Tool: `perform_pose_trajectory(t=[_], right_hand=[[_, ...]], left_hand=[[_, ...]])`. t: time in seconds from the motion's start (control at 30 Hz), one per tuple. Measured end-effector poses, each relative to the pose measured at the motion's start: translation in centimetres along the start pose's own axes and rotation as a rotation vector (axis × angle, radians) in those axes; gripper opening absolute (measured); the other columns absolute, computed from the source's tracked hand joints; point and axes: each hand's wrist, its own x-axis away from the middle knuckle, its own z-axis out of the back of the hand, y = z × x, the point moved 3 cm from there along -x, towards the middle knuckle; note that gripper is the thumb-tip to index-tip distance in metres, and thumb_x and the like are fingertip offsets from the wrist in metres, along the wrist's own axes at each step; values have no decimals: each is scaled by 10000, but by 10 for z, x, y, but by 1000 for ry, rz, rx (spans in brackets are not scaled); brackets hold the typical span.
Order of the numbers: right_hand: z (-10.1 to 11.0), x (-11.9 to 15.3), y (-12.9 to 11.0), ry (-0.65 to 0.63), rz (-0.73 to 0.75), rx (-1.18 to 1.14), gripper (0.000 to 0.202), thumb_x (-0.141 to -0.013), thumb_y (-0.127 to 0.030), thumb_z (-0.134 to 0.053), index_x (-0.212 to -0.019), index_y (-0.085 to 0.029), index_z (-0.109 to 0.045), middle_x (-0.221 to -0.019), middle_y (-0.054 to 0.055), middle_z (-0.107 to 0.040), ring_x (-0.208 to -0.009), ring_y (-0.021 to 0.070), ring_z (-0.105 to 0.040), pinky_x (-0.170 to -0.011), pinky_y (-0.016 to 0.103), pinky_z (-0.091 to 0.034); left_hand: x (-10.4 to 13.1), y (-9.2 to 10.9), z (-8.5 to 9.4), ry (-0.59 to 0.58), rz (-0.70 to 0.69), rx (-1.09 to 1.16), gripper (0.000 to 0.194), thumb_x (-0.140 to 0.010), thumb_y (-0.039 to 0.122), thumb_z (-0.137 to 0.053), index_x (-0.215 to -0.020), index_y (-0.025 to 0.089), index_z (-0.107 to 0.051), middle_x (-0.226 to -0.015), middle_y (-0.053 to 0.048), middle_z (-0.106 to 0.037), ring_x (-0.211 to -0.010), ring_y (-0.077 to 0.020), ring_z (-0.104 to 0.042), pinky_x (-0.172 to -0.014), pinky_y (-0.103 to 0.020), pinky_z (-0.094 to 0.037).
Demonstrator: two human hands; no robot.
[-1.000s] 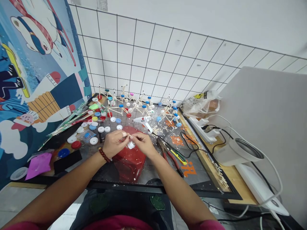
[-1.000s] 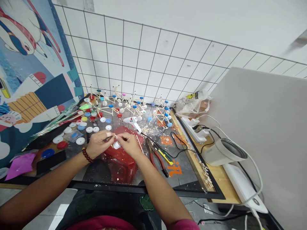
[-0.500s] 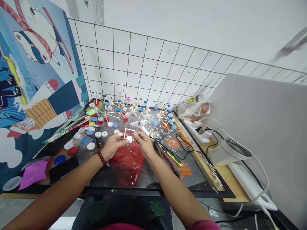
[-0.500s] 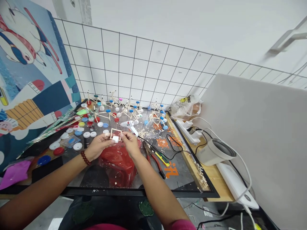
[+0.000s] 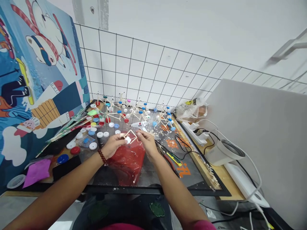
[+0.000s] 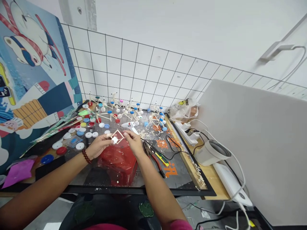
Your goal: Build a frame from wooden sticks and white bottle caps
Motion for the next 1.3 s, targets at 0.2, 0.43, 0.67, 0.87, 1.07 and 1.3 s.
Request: perform_pose_trajectory(t=[0.2, 0.43, 0.67, 0.87, 1.07, 1.3], right_hand=[[-5, 1, -1, -80, -24, 5, 294, -693, -490, -752, -826, -229, -775, -761, 7, -712, -678, 159, -570, -666, 288, -451], [-4, 0, -3, -85, -42, -26, 298, -655, -495, -768, -776, -222, -764, -712, 1, -694, -633, 141, -542, -648, 278, -442], [-5, 2, -5, -85, -74, -43, 399, -677, -565, -747, -843, -202, -763, -636, -19, -633, -581, 115, -501, -593, 251, -420], [-6, 1, -4, -102, -75, -73, 376, -657, -539, -761, -839, -211, -762, -683, -8, -659, -607, 128, -527, -624, 272, -447], [-5, 0, -1, -100, -74, -70, 321, -644, -508, -775, -744, -204, -745, -627, -16, -632, -583, 121, -513, -605, 263, -436], [-5, -2, 4, -101, -87, -71, 322, -643, -506, -775, -738, -200, -740, -659, -8, -643, -593, 122, -517, -605, 264, -439]], left_hand=[[-2, 0, 0, -17, -14, 64, 377, -657, 213, -833, -1012, 149, -722, -892, -67, -750, -778, -169, -707, -739, -284, -563], [-7, -3, 0, -16, -27, 77, 355, -664, 283, -852, -959, 131, -725, -894, -80, -760, -800, -182, -722, -734, -277, -585], [-4, 0, -3, -26, -57, 50, 373, -680, 289, -843, -996, 131, -722, -878, -88, -767, -759, -199, -728, -717, -311, -590], [-2, -1, -6, -56, 5, 74, 386, -662, 296, -855, -983, 122, -728, -874, -105, -771, -780, -245, -739, -741, -381, -605], [-4, -2, -5, -20, -7, 75, 398, -645, 286, -864, -976, 115, -724, -885, -110, -773, -856, -258, -741, -777, -377, -606], [-4, -3, -6, -27, -10, 71, 381, -659, 290, -856, -971, 115, -724, -898, -117, -772, -874, -271, -740, -788, -393, -607]])
